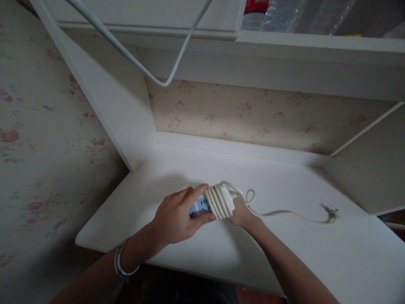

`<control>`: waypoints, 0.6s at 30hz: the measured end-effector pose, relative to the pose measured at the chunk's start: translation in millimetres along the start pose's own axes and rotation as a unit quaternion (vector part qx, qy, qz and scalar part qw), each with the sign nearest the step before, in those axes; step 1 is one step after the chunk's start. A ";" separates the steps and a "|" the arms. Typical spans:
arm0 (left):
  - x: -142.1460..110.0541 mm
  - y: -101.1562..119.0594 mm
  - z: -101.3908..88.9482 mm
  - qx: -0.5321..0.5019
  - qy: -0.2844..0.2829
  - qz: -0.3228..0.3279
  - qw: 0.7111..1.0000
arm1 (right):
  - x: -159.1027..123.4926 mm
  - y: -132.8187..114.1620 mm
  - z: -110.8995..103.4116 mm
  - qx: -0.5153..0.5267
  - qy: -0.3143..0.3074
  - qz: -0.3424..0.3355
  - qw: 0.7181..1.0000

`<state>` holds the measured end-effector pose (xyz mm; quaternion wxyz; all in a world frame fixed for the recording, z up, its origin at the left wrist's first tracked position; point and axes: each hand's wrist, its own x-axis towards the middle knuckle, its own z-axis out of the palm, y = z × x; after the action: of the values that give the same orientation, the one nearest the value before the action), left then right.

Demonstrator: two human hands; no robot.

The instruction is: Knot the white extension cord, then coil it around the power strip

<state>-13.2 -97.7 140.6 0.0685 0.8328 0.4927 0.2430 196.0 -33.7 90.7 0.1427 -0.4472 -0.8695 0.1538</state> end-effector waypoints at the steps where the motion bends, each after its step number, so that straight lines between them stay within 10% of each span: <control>1: 2.3 -2.5 0.6 0.000 0.012 -0.027 1.000 | -4.1 -3.3 1.7 -0.036 -0.009 0.010 0.999; 10: 18.5 -24.8 16.0 0.105 0.028 -0.184 0.977 | -34.5 -35.2 -2.7 -0.204 0.026 -0.070 0.976; 18: 9.6 -20.6 37.9 0.177 -0.031 -0.101 0.978 | -17.9 -34.0 -38.8 -0.208 0.178 -0.209 0.939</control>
<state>-7.7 -74.3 103.4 -0.0407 0.7846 0.6074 0.1175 196.1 -61.8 137.5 0.2278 -0.2950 -0.9164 -0.1458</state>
